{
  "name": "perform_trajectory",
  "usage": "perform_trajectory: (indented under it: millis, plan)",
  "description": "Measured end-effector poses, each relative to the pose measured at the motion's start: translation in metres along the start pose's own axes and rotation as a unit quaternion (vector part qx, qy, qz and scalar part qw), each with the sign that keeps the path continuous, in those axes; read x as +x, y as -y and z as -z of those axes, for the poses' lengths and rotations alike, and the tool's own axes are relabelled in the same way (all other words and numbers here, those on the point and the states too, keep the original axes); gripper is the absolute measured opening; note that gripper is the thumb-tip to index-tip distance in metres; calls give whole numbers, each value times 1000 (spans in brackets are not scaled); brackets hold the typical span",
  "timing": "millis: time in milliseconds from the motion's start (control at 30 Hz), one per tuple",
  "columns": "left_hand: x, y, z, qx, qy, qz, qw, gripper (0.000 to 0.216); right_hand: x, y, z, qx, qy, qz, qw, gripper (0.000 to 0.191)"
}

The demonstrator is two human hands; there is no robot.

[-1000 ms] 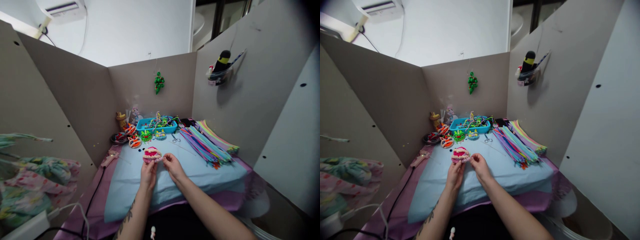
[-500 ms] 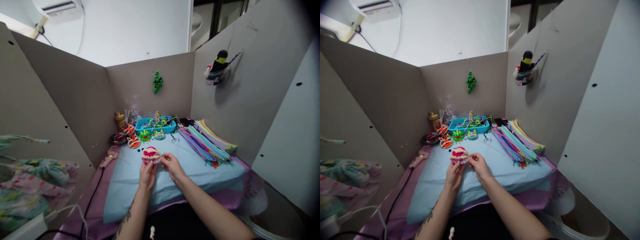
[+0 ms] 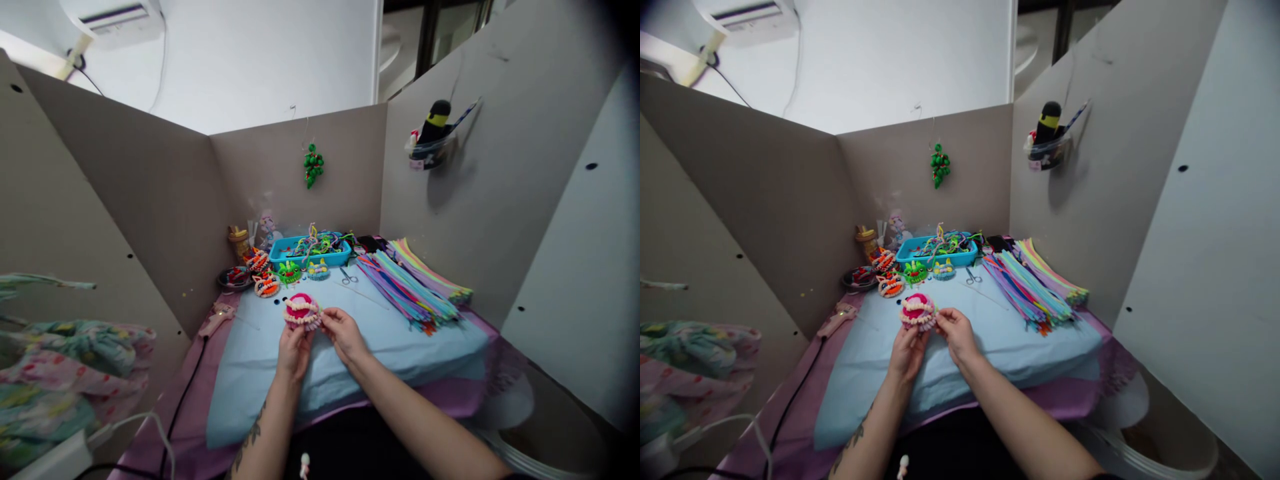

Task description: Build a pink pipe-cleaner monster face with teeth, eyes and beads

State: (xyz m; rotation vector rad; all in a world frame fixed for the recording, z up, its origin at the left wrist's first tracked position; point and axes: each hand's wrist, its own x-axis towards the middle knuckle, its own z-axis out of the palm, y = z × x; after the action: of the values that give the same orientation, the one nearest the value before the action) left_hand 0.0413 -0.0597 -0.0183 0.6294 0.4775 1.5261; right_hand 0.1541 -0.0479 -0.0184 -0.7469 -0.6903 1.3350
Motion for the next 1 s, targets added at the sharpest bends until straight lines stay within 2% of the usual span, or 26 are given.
perform_trajectory:
  millis: [267,467,733,1000]
  plan:
    - [0,0,0,0,16,-5,1000,37,-2,1,-2,-1,-11,24,1000,30]
    - [0,1,1,6,33,-5,999,46,-4,5,-4,-23,-14,24,999,28]
    - [-1,4,-2,31,33,-24,999,51,-2,5,-1,-105,-35,73,991,25]
    - [-3,3,-6,56,29,-20,998,54,2,13,2,-167,-8,99,981,24]
